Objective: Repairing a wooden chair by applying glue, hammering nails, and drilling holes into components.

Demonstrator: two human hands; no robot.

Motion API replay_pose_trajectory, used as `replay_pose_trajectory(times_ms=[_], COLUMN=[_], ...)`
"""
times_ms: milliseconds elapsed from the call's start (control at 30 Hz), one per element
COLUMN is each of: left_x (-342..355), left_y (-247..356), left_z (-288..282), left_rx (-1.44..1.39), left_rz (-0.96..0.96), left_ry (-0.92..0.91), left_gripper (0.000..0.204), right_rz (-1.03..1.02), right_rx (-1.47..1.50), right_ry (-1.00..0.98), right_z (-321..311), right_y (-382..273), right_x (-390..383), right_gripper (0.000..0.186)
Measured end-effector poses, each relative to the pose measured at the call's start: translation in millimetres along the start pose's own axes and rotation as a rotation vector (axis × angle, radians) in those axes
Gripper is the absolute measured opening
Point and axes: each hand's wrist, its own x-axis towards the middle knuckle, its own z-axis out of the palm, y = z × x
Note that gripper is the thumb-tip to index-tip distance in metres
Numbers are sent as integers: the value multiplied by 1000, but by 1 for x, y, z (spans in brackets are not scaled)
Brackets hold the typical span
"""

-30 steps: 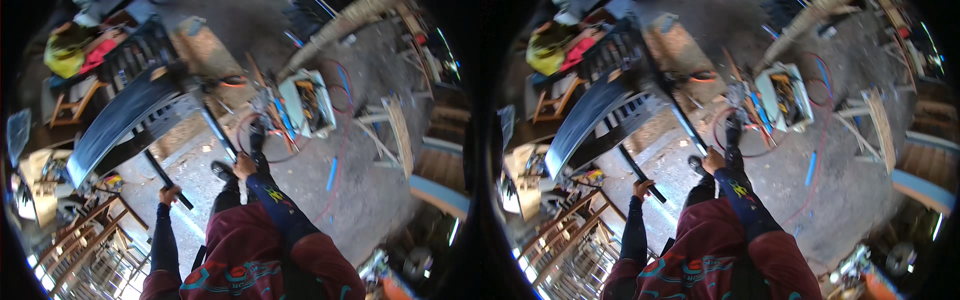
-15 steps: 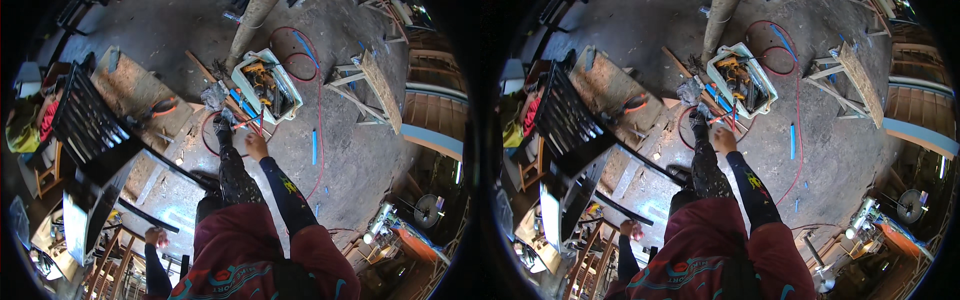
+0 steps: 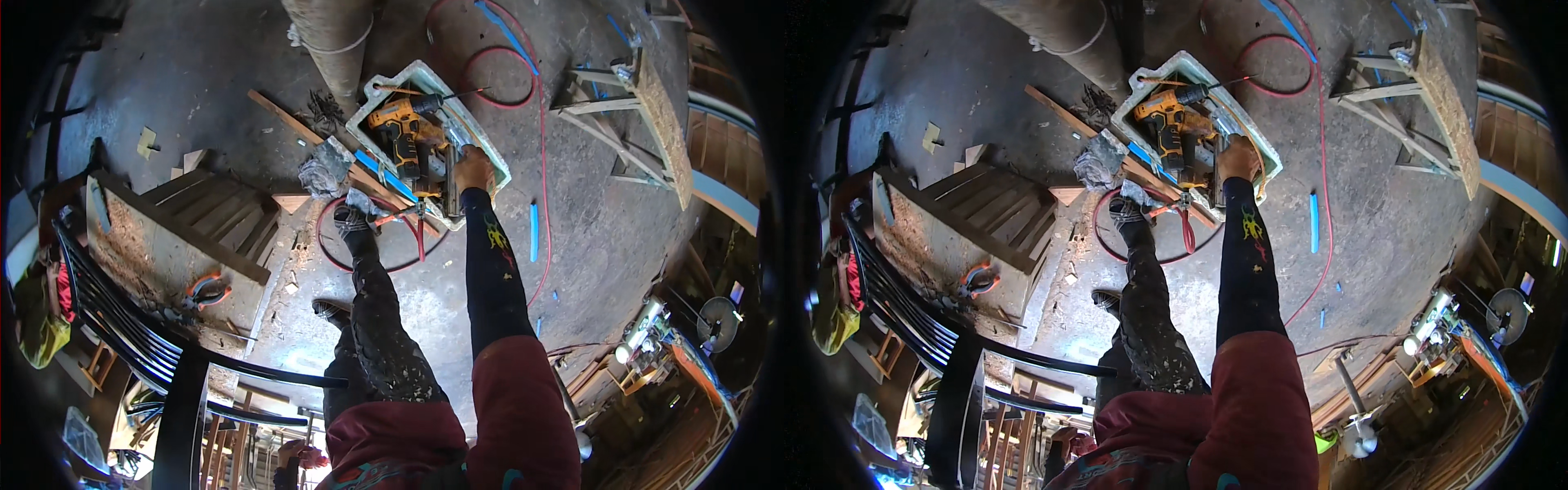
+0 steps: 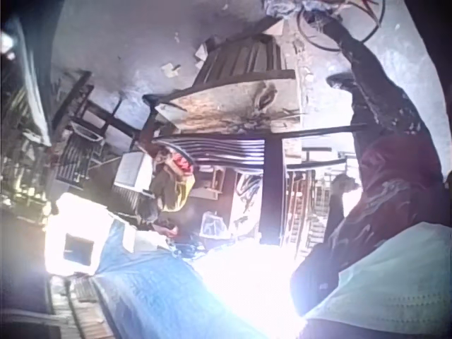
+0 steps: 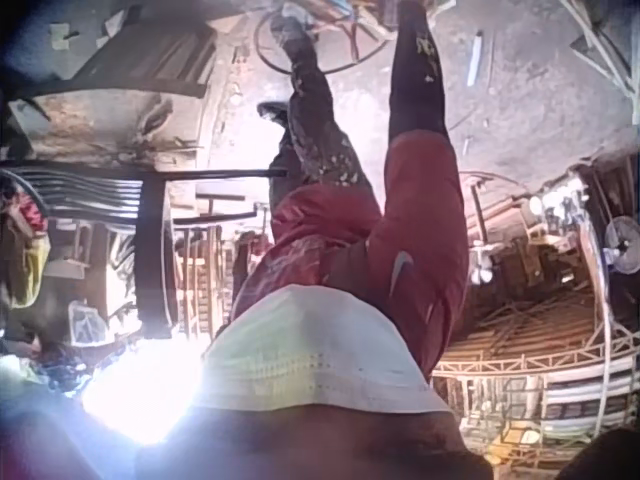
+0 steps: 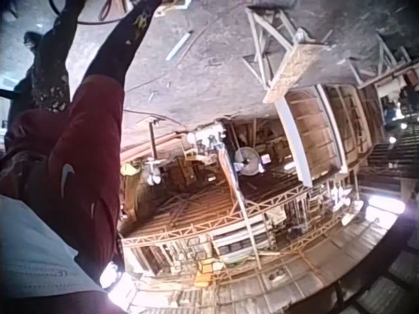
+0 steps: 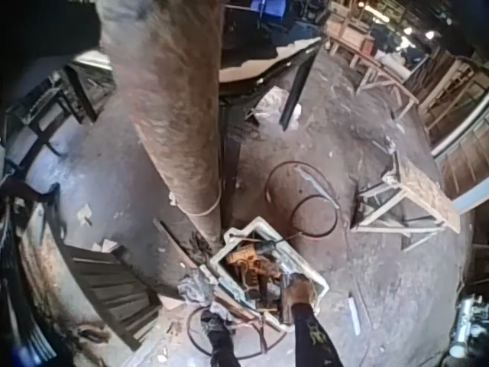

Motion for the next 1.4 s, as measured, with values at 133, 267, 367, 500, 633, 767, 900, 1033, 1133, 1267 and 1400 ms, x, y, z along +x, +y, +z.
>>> replay_pose_trajectory(times_ms=[133, 267, 367, 500, 633, 767, 900, 1033, 1133, 1267, 1400], left_x=[-11, -14, -10, -6, 11, 28, 35, 45, 48, 30, 26], left_y=[41, 87, 113, 134, 149, 140, 113, 96, 85, 41, -8], left_z=[-16, -34, -45, -43, -23, -5, 15, 48, 62, 63, 73], left_rx=[-10, -79, -171, -225, -138, -177, -346, -331, -307, -579, -307], left_rz=[-113, -193, -230, -218, -166, 59, -220, -244, -202, -455, -361], left_ry=[-109, -120, -80, -91, -80, -143, -118, -130, -166, -194, -62], left_gripper=[34, 26, 27, 26, 25, 24, 22, 22, 24, 26, 26], right_rz=[-282, 186, 162, 137, 126, -30, -238, -702, -800, -807, -899], right_rx=[88, 488, 410, 92, -27, 104, 229, 133, -27, -333, -58], right_ry=[106, -324, -133, -250, -294, -53, -111, -423, -580, -536, -275], right_z=[21, 36, 34, 34, 43, 10, -45, 14, 143, 274, 237], right_y=[-11, -47, -79, -117, -137, -128, -109, -114, -140, -184, -214], right_x=[-1, -5, -8, -7, 0, -49, -165, -207, -187, -146, -124], right_gripper=[21, 32, 44, 48, 44, 28, 42, 43, 39, 27, 36])
